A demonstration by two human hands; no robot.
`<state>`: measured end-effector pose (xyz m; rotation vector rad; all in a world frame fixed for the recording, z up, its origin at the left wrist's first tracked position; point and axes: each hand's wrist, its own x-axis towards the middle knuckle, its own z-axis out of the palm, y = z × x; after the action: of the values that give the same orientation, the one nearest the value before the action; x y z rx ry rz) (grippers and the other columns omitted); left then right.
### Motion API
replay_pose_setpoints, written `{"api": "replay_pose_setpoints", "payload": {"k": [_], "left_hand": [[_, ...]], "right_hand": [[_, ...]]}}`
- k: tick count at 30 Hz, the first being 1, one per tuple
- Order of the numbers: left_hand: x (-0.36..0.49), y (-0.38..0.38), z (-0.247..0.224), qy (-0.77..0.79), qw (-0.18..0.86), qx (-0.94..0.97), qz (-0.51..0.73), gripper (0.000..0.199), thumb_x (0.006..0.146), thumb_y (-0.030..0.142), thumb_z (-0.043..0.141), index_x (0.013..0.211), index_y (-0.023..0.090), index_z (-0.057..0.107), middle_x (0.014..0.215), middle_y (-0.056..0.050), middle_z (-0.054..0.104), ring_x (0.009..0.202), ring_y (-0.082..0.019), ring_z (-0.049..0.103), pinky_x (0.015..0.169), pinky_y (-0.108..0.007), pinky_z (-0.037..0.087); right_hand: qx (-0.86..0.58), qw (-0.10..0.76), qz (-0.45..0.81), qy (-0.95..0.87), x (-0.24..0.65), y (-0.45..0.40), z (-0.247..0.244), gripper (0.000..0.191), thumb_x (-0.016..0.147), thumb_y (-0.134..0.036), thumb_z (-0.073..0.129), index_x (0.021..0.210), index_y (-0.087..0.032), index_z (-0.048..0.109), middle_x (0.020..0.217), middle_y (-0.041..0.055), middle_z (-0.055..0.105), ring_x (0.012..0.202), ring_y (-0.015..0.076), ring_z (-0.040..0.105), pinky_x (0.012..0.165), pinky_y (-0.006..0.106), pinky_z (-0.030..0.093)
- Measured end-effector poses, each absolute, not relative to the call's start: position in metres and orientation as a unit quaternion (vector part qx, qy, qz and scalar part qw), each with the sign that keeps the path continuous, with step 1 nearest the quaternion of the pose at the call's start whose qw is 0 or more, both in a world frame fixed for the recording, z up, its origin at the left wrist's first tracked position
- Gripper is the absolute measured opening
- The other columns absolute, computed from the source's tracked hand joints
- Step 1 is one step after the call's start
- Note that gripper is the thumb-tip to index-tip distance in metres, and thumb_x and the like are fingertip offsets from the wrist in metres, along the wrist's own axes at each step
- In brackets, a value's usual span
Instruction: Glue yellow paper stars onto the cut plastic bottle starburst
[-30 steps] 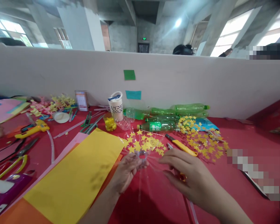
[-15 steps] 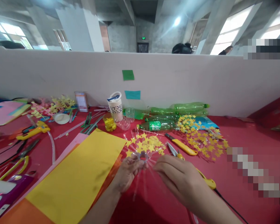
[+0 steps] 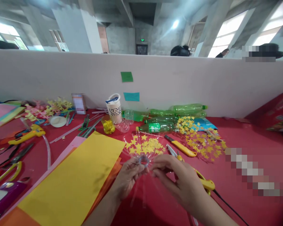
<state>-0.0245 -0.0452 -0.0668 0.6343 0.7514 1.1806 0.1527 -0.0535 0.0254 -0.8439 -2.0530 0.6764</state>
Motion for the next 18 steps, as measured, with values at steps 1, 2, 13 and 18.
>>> {"api": "replay_pose_setpoints", "payload": {"k": [1, 2, 13, 18], "left_hand": [[-0.0246, -0.0450, -0.0670, 0.340, 0.719, 0.290, 0.533, 0.022, 0.072, 0.018, 0.073, 0.094, 0.019, 0.071, 0.085, -0.002, 0.068, 0.074, -0.011, 0.061, 0.076, -0.023, 0.046], [-0.0248, -0.0447, -0.0674, 0.340, 0.718, 0.292, 0.532, 0.023, 0.072, 0.018, 0.072, 0.094, 0.020, 0.071, 0.085, -0.002, 0.068, 0.073, -0.011, 0.060, 0.076, -0.023, 0.045], [-0.0257, -0.0441, -0.0651, 0.339, 0.714, 0.295, 0.538, 0.013, 0.072, 0.016, 0.072, 0.085, 0.018, 0.071, 0.085, -0.004, 0.070, 0.080, -0.014, 0.062, 0.076, -0.023, 0.046], [-0.0252, -0.0442, -0.0636, 0.338, 0.717, 0.288, 0.538, 0.014, 0.070, 0.015, 0.074, 0.084, 0.016, 0.070, 0.079, -0.002, 0.069, 0.074, -0.011, 0.061, 0.073, -0.020, 0.045]], "right_hand": [[-0.337, 0.401, 0.260, -0.811, 0.1524, -0.0538, 0.0249, 0.018, 0.088, -0.013, 0.052, 0.103, -0.023, 0.056, 0.083, -0.0024, 0.069, 0.073, 0.0087, 0.065, 0.067, 0.018, 0.050], [-0.340, 0.402, 0.250, -0.813, 0.1520, -0.0541, 0.0246, 0.017, 0.088, -0.013, 0.052, 0.102, -0.022, 0.057, 0.082, -0.0024, 0.069, 0.072, 0.0089, 0.065, 0.067, 0.019, 0.050], [-0.303, 0.435, 0.226, -0.817, 0.1480, -0.0571, 0.0316, 0.019, 0.087, -0.009, 0.053, 0.094, -0.021, 0.066, 0.089, 0.0028, 0.069, 0.080, 0.0120, 0.066, 0.072, 0.022, 0.054], [-0.287, 0.449, 0.206, -0.821, 0.1475, -0.0582, 0.0311, 0.016, 0.086, -0.006, 0.053, 0.090, -0.017, 0.065, 0.088, 0.0053, 0.067, 0.081, 0.0132, 0.064, 0.073, 0.022, 0.053]]}}
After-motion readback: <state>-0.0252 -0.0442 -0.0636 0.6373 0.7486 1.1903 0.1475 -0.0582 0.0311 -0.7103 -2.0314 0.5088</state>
